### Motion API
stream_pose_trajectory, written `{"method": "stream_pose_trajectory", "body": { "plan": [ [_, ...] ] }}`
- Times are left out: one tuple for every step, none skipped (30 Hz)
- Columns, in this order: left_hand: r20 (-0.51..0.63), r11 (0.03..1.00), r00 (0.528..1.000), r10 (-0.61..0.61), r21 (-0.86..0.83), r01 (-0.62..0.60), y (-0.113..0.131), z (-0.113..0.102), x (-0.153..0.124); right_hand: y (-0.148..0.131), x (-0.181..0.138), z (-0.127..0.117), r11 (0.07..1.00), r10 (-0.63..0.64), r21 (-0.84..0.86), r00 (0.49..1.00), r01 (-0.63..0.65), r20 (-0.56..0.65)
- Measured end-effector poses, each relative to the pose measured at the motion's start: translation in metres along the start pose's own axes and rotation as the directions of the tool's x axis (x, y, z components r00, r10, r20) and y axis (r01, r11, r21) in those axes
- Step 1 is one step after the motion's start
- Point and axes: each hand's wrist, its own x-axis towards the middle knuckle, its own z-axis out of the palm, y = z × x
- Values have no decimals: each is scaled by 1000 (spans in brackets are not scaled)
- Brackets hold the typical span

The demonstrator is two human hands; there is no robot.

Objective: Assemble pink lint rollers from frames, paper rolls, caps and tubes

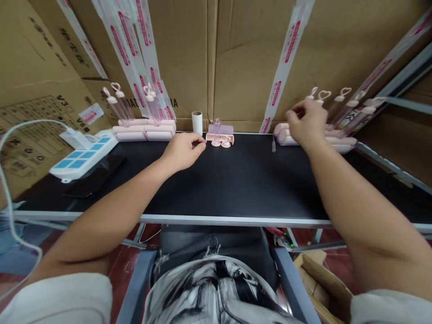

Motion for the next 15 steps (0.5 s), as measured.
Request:
{"method": "stream_pose_trajectory", "body": {
  "plan": [
    [0, 1000, 1000, -15, 6, 15, -6, 1, 2, -13, -6, 5, 997, -54, 59, 997, 51, 50],
    [-6, 1000, 1000, -23, 13, 23, -12, 1, 5, -26, -14, 10, 988, -117, 110, 987, 105, 107],
    [-11, 999, 999, -31, 19, 31, -16, 2, 7, -39, -21, 17, 976, -181, 150, 970, 157, 162],
    [-8, 999, 999, -42, 24, 43, -20, 2, 11, -52, -27, 23, 961, -246, 181, 943, 208, 222],
    [2, 998, 998, -62, 24, 62, -22, 3, 16, -63, -32, 30, 948, -300, 199, 912, 250, 280],
    [18, 996, 996, -86, 23, 85, -23, 4, 22, -73, -36, 37, 940, -332, 201, 882, 277, 335],
    [38, 994, 993, -109, 21, 109, -23, 6, 30, -82, -37, 44, 938, -342, 192, 857, 288, 386],
    [54, 991, 990, -131, 21, 130, -21, 10, 39, -89, -37, 51, 942, -335, 173, 838, 288, 431],
    [63, 990, 988, -143, 23, 142, -19, 14, 49, -94, -35, 57, 948, -318, 148, 823, 282, 471],
    [67, 989, 987, -148, 30, 146, -17, 19, 60, -99, -33, 64, 954, -296, 123, 812, 272, 504],
    [59, 987, 986, -153, 47, 151, -14, 26, 71, -103, -30, 70, 960, -275, 101, 802, 262, 530],
    [37, 985, 986, -164, 61, 161, -12, 33, 81, -106, -27, 75, 964, -256, 83, 794, 253, 552],
    [17, 980, 982, -190, 61, 189, -10, 41, 90, -108, -25, 80, 967, -241, 70, 786, 247, 569],
    [12, 976, 977, -215, 49, 214, -8, 49, 98, -111, -23, 83, 968, -231, 60, 780, 242, 582],
    [17, 975, 976, -218, 35, 218, -7, 56, 105, -113, -22, 86, 969, -225, 55, 775, 239, 591]
  ]
}}
